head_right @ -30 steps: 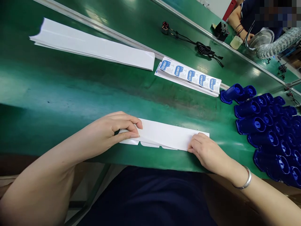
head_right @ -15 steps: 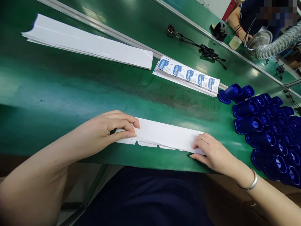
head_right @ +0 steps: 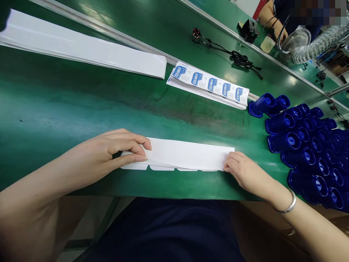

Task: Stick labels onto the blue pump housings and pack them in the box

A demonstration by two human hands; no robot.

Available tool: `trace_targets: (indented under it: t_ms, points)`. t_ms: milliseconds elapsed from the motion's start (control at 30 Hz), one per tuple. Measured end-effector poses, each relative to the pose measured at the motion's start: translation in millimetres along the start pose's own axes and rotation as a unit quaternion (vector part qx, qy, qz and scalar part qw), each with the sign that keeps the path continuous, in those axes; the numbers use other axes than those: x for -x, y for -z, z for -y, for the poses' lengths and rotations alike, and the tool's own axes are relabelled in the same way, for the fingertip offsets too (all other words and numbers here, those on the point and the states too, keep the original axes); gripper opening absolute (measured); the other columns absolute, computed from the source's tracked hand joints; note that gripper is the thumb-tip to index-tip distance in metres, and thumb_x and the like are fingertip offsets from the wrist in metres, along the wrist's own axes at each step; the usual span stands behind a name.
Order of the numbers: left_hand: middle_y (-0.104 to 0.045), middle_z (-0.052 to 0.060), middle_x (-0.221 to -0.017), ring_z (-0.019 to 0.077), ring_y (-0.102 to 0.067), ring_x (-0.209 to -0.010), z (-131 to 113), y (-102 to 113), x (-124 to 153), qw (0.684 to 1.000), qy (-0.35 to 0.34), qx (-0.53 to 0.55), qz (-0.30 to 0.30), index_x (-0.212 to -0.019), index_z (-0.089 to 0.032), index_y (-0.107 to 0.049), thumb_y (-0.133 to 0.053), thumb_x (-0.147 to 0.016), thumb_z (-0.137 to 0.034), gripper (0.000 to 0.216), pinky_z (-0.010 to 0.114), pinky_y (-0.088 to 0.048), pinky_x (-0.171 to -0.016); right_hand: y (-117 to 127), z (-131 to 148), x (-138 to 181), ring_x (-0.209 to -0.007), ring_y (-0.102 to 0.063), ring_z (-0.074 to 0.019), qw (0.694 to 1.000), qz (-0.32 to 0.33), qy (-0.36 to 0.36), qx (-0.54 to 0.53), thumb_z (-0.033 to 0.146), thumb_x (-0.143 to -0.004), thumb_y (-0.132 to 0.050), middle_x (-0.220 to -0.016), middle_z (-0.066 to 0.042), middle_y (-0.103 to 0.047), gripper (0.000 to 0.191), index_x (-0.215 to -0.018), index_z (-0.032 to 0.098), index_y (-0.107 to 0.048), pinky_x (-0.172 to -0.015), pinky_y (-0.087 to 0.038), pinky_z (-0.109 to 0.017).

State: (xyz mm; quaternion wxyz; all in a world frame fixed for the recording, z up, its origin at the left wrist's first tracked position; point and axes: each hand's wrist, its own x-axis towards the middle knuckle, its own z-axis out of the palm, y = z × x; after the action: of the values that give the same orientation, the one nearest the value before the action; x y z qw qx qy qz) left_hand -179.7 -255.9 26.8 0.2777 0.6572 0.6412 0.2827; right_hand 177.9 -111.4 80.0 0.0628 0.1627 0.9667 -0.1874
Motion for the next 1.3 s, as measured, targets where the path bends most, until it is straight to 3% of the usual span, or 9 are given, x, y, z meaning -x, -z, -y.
trace_targets:
  t_ms: [233, 467, 633, 833, 1000, 1133, 1300]
  points:
    - [-0.075, 0.000, -0.103, 0.0290, -0.062, -0.106, -3, 3, 1, 1.000, 0.019, -0.008, 0.015, -0.071, -0.032, -0.072, -0.053, -0.089, -0.052, 0.032, 0.038, -0.049, -0.086, -2, -3, -1, -0.078, -0.057, -0.0211, 0.999, -0.020, -0.037, -0.012, 0.014, -0.102, -0.040, -0.085, -0.008, -0.061, 0.020, -0.089, 0.019, -0.054, -0.073, -0.050, -0.036]
    - [-0.074, 0.001, -0.105, 0.0276, -0.061, -0.108, -1, 1, 5, 0.999, -0.033, -0.001, -0.003, -0.085, -0.033, -0.074, -0.064, -0.084, -0.056, 0.026, 0.038, -0.048, -0.090, -4, -14, 7, -0.103, -0.057, -0.0235, 0.997, -0.027, -0.008, -0.069, 0.027, -0.100, -0.055, -0.107, -0.010, -0.062, 0.007, -0.103, 0.021, -0.058, -0.091, -0.049, -0.038]
    - [-0.073, 0.002, -0.106, 0.0272, -0.059, -0.105, -5, -2, 5, 1.000, -0.023, -0.011, -0.010, -0.066, -0.029, -0.069, -0.056, -0.090, -0.052, 0.036, 0.039, -0.046, -0.085, -3, -19, 1, -0.090, -0.058, -0.0190, 0.993, -0.038, -0.008, -0.110, 0.024, -0.102, -0.051, -0.091, -0.006, -0.064, 0.014, -0.090, 0.021, -0.058, -0.084, -0.047, -0.033]
    - [-0.074, 0.002, -0.098, 0.0283, -0.063, -0.097, -13, -6, 2, 0.999, 0.018, -0.012, -0.042, -0.062, -0.028, -0.067, -0.056, -0.087, -0.054, 0.038, 0.040, -0.047, -0.083, 2, -13, -6, -0.077, -0.058, -0.0170, 0.990, -0.026, -0.119, -0.076, 0.026, -0.101, -0.051, -0.082, -0.002, -0.063, 0.018, -0.085, 0.021, -0.057, -0.071, -0.043, -0.029]
    - [-0.075, 0.003, -0.092, 0.0294, -0.065, -0.091, -21, -5, -4, 0.996, 0.067, -0.035, -0.045, -0.062, -0.027, -0.062, -0.050, -0.087, -0.050, 0.037, 0.040, -0.047, -0.074, 5, -11, -11, -0.078, -0.062, -0.0177, 0.977, -0.021, -0.203, -0.056, 0.025, -0.099, -0.052, -0.085, -0.002, -0.068, 0.016, -0.086, 0.021, -0.060, -0.070, -0.043, -0.029]
    - [-0.074, 0.003, -0.093, 0.0286, -0.065, -0.091, -21, -1, -7, 0.994, 0.098, -0.036, -0.021, -0.062, -0.027, -0.062, -0.052, -0.087, -0.050, 0.036, 0.038, -0.046, -0.071, 8, -16, -13, -0.079, -0.063, -0.0174, 0.975, 0.004, -0.200, -0.094, 0.027, -0.098, -0.055, -0.087, -0.001, -0.069, 0.015, -0.086, 0.022, -0.063, -0.071, -0.044, -0.029]
    - [-0.072, 0.002, -0.095, 0.0255, -0.063, -0.095, -12, 0, -2, 0.999, 0.047, -0.017, -0.010, -0.072, -0.027, -0.066, -0.057, -0.088, -0.054, 0.033, 0.036, -0.046, -0.082, 7, -21, -11, -0.077, -0.061, -0.0160, 0.975, 0.005, -0.165, -0.152, 0.035, -0.097, -0.060, -0.087, -0.001, -0.066, 0.019, -0.084, 0.022, -0.065, -0.071, -0.044, -0.028]
